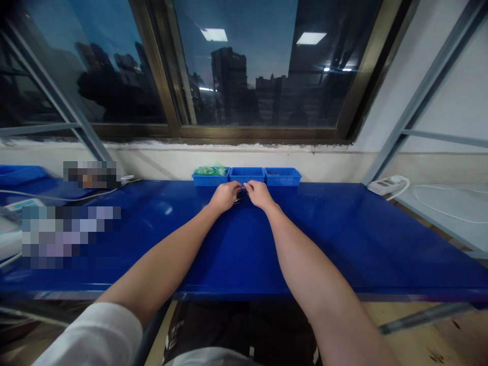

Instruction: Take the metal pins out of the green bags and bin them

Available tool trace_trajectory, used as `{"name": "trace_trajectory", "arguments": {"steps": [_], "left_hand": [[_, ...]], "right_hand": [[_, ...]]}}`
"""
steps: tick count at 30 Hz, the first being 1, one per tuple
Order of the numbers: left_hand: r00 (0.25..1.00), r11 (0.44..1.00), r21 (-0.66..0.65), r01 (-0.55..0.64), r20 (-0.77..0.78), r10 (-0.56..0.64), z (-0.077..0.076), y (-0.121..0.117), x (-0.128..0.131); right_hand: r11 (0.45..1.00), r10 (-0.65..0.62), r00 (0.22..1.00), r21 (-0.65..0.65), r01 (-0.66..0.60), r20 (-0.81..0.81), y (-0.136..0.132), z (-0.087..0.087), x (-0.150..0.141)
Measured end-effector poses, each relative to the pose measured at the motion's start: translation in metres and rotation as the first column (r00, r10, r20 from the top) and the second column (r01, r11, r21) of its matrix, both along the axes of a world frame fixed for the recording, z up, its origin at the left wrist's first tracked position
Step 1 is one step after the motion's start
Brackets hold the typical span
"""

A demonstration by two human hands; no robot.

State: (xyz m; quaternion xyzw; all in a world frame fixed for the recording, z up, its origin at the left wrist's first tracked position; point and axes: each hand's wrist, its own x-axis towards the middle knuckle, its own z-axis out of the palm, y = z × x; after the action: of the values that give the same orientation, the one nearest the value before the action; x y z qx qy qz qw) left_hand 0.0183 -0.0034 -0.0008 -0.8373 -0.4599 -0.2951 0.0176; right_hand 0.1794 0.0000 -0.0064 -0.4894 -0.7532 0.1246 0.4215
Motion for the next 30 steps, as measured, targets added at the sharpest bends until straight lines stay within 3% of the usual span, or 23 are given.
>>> {"name": "trace_trajectory", "arguments": {"steps": [5,9,11,14,19,23,30], "left_hand": [[1.000,0.999,-0.035,-0.013,-0.008,0.012,0.000,0.001,-0.001],[1.000,0.999,-0.029,0.024,0.019,-0.023,0.000,0.001,0.001],[0.999,1.000,0.004,0.026,0.029,-0.026,0.001,-0.001,0.001],[0.999,0.998,0.057,-0.013,0.039,0.011,0.003,-0.003,0.002],[0.996,0.995,0.037,-0.094,0.006,0.093,0.004,-0.007,0.001],[0.989,0.990,-0.016,-0.138,-0.060,0.137,0.002,-0.006,0.000],[0.976,0.979,-0.107,-0.173,-0.154,0.156,-0.006,-0.001,0.000]], "right_hand": [[0.988,0.095,0.925,-0.077,-0.132,-0.368,0.002,0.000,0.003],[0.967,0.077,0.881,-0.182,-0.181,-0.466,0.003,0.001,0.007],[0.977,0.041,0.876,-0.164,-0.136,-0.480,0.004,0.002,0.009],[0.996,-0.087,0.903,-0.069,0.064,-0.421,0.006,0.003,0.013],[0.923,-0.370,0.927,0.096,0.374,-0.057,0.005,0.005,0.020],[0.880,-0.468,0.879,0.131,0.456,0.088,0.006,0.003,0.024],[0.867,-0.492,0.853,0.016,0.497,0.174,0.014,-0.004,0.030]]}}
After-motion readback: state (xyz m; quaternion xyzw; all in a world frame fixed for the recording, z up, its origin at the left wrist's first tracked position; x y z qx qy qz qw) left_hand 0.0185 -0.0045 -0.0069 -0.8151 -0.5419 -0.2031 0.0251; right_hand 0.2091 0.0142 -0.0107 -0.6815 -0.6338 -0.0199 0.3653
